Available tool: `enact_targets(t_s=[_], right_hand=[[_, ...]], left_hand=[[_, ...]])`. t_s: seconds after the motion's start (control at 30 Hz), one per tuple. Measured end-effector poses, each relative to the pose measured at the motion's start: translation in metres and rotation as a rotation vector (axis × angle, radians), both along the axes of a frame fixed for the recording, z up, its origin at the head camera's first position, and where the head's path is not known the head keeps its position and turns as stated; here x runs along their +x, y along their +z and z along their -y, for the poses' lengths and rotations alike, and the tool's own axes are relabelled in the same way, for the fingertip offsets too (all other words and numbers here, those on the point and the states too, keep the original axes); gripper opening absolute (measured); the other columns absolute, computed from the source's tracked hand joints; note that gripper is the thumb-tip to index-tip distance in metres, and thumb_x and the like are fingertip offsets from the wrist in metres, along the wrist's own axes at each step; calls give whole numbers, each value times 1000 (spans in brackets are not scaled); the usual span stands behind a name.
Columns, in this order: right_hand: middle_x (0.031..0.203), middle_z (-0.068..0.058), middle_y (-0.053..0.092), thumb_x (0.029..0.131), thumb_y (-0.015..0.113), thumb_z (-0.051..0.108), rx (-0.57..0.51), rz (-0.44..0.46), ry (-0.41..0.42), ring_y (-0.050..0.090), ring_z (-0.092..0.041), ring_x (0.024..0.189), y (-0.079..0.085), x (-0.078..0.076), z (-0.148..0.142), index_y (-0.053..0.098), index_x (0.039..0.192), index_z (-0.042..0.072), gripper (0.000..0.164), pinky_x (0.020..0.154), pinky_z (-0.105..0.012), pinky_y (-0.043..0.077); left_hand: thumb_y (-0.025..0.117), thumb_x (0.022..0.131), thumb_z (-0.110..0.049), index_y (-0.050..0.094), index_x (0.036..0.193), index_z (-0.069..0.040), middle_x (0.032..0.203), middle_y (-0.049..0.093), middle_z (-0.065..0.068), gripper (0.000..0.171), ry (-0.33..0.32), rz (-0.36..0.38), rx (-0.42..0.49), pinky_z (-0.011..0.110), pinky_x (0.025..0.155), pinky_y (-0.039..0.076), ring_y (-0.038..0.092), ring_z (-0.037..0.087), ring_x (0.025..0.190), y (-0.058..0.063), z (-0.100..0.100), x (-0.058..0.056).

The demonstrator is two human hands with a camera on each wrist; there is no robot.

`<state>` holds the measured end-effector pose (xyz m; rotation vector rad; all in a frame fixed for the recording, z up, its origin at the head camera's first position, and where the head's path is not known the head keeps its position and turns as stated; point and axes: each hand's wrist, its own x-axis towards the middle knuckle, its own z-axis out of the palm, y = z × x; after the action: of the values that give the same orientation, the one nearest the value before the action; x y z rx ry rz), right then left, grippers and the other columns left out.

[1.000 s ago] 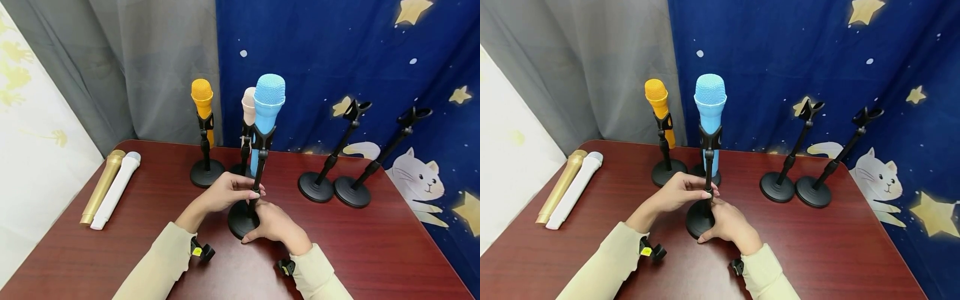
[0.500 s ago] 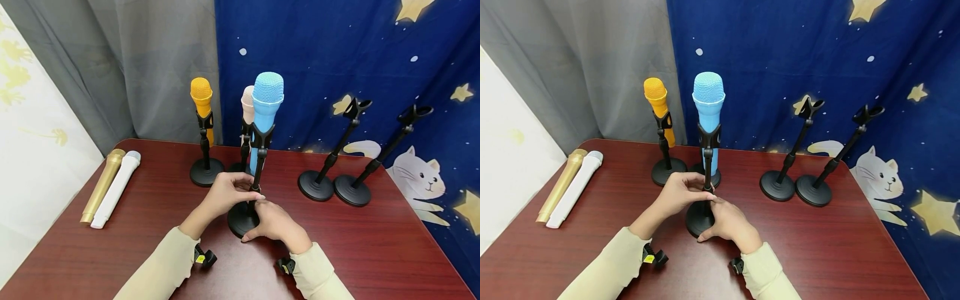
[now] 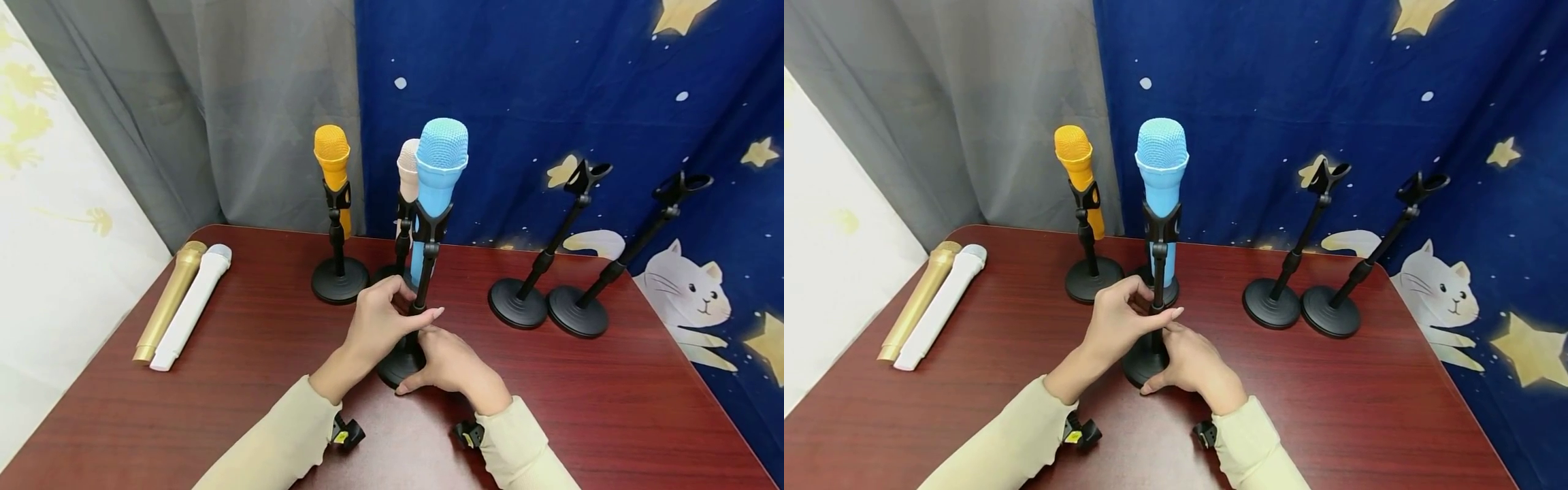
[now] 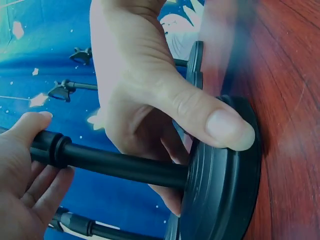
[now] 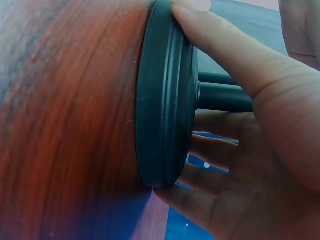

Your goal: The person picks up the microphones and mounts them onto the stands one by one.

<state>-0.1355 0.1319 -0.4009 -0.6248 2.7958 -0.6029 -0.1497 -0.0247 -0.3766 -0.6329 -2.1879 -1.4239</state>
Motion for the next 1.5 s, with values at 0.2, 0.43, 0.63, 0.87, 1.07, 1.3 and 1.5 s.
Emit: enact_targets(t_s=[0.2, 0.43, 0.63, 0.87, 1.07, 1.3, 1.5], right_hand=[[129, -7, 66, 62, 95, 46, 1, 20, -2, 65, -22, 110, 1, 1, -1, 60, 131, 4, 89, 96, -43, 52], [137, -9, 63, 62, 95, 46, -14, 19, -1, 63, -24, 117, -2, 0, 0, 56, 139, 4, 95, 100, -44, 51], [139, -9, 62, 63, 95, 46, -18, 11, 6, 62, -24, 121, -2, -1, 1, 55, 141, 4, 97, 102, -44, 50], [138, -8, 63, 64, 95, 43, -85, 35, 22, 62, -24, 121, -4, -1, -1, 53, 144, 10, 96, 102, -46, 50], [130, -5, 68, 63, 95, 44, -89, 4, 37, 64, -24, 118, -6, -1, -4, 60, 136, 11, 88, 102, -45, 51], [127, -7, 69, 64, 95, 41, -93, -13, 44, 65, -25, 115, -5, 1, -5, 62, 134, 8, 84, 97, -46, 53], [113, -2, 73, 66, 93, 38, -61, -83, 70, 69, -21, 103, -6, 2, -4, 69, 119, 10, 65, 89, -43, 56]], left_hand=[[92, 74, -25, 62, 80, -11, 78, 66, 2, 34, 38, -5, -6, 18, 60, 55, 67, 7, 65, 1, -3, 1], [92, 73, -26, 60, 79, -10, 79, 67, 3, 36, 51, 1, -14, 19, 61, 56, 68, 8, 66, 2, -2, 3], [92, 74, -27, 61, 82, -10, 79, 66, 3, 36, 42, -6, -12, 19, 62, 56, 66, 7, 66, 1, -1, 3], [93, 71, -33, 65, 97, -13, 89, 67, 0, 43, 96, 35, 17, 23, 65, 59, 65, 6, 69, -3, -5, 14], [91, 75, -30, 65, 104, -11, 98, 68, 3, 43, 160, 49, 159, 26, 71, 62, 71, 11, 85, -10, -17, 24], [95, 69, -28, 65, 110, -14, 103, 69, 2, 53, 262, 129, 311, 30, 74, 62, 69, 11, 88, -16, -30, 34], [93, 72, -24, 70, 107, -11, 104, 67, 6, 44, 292, 117, 470, 28, 81, 62, 73, 15, 86, -21, -42, 39]])
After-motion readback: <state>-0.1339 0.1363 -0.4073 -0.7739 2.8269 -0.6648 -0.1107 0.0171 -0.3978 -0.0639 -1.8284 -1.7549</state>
